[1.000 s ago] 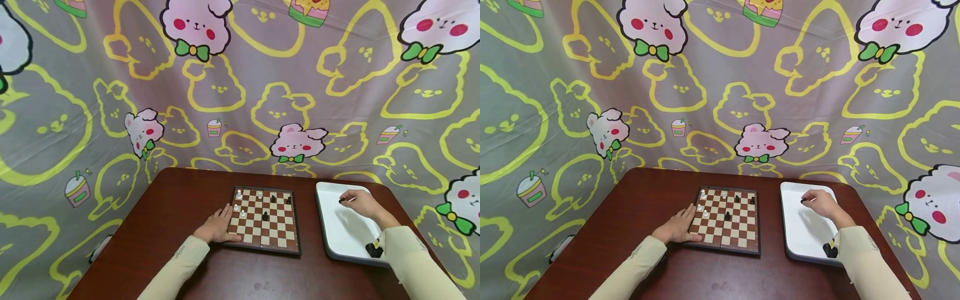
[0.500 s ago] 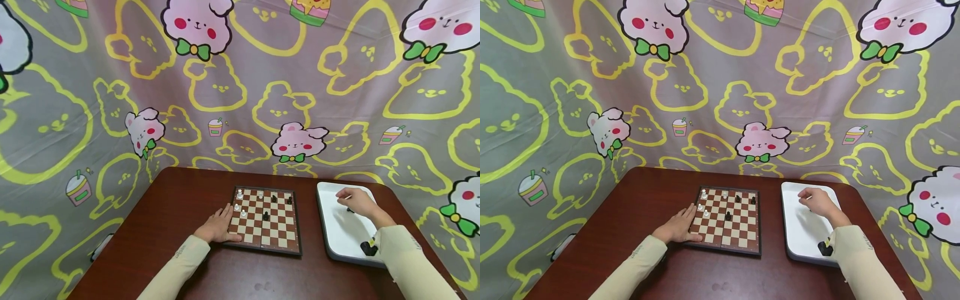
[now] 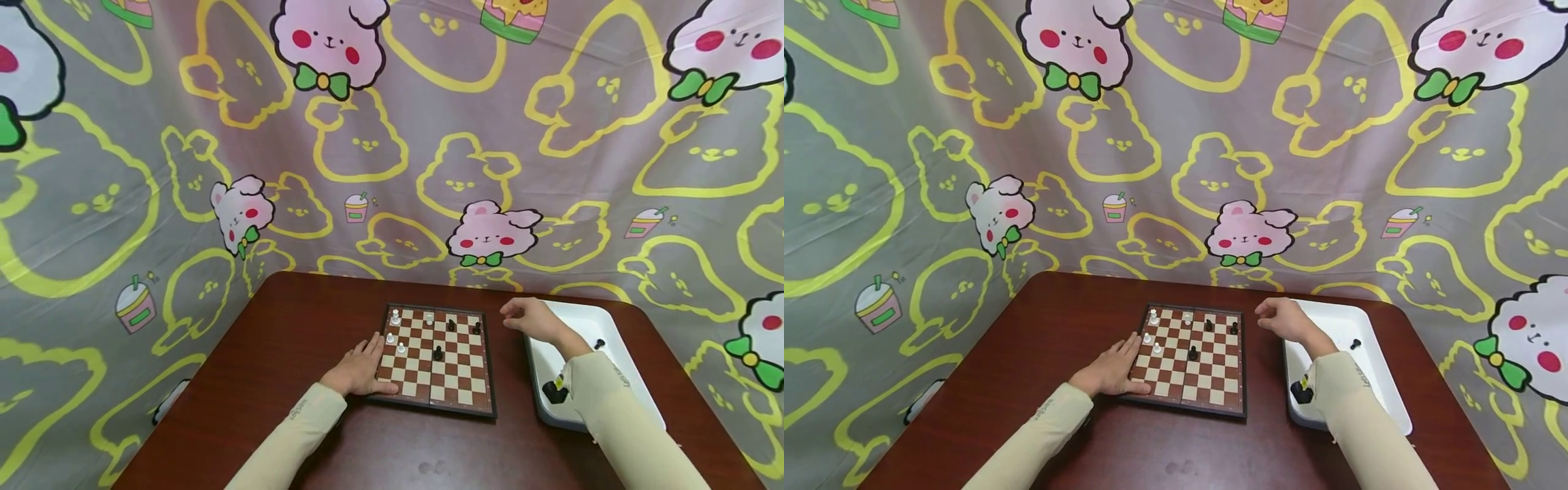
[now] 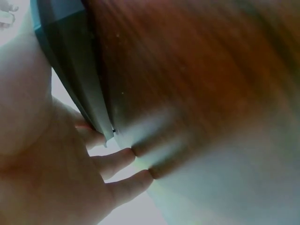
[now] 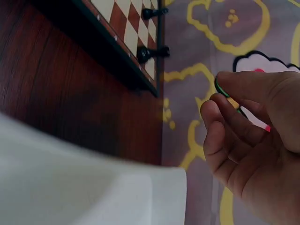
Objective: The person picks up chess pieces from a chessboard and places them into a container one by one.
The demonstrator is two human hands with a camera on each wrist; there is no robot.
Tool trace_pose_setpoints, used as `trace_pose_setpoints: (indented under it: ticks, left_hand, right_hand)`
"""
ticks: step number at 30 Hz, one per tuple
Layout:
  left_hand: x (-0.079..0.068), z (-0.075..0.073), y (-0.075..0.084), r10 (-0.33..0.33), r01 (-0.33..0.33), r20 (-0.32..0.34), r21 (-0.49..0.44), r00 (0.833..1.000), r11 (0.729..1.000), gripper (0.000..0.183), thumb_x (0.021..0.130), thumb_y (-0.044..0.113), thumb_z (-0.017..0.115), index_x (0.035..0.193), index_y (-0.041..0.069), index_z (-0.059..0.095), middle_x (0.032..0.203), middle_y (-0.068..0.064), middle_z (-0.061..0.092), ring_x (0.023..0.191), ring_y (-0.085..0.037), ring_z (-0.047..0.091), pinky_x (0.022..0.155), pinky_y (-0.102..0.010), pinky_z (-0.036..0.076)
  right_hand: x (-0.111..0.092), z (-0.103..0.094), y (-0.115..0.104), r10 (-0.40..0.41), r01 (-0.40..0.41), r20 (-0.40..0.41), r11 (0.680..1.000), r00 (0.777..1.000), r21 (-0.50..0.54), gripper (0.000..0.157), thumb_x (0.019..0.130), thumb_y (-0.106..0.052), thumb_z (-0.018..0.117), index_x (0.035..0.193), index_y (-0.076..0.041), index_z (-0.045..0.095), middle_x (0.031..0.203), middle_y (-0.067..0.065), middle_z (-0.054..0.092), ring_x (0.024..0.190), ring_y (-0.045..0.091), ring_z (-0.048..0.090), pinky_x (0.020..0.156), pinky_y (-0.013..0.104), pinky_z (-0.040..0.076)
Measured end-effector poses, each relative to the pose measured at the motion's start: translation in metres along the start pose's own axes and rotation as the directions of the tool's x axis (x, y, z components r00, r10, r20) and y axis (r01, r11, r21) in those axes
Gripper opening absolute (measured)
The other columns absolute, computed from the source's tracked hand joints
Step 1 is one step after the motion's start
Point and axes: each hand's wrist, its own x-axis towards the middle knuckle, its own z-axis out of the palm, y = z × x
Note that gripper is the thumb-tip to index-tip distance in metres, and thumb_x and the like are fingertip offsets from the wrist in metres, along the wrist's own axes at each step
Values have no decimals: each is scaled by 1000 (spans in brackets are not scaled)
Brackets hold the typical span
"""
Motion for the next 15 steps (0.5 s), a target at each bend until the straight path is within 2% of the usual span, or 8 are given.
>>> trace_pose_setpoints:
  ticks: [5,15]
  left_hand:
    - [0,-1,1,0,0,5,17,1000,1000,117,59,82,40,142,4,7,146,-12,6,126,-34,21,94,-46,29]
    - [-1,-1,0,13,-13,14,-24,1000,1000,116,61,80,41,142,5,6,146,-12,3,127,-35,18,95,-47,27]
  right_hand:
    - [12,18,-6,7,-7,39,1000,999,-2,25,81,-12,63,104,-3,60,96,9,58,81,22,55,62,35,46]
    - [27,51,-6,23,-20,85,999,996,-38,30,80,-5,63,110,-5,59,103,10,56,93,28,53,68,38,46]
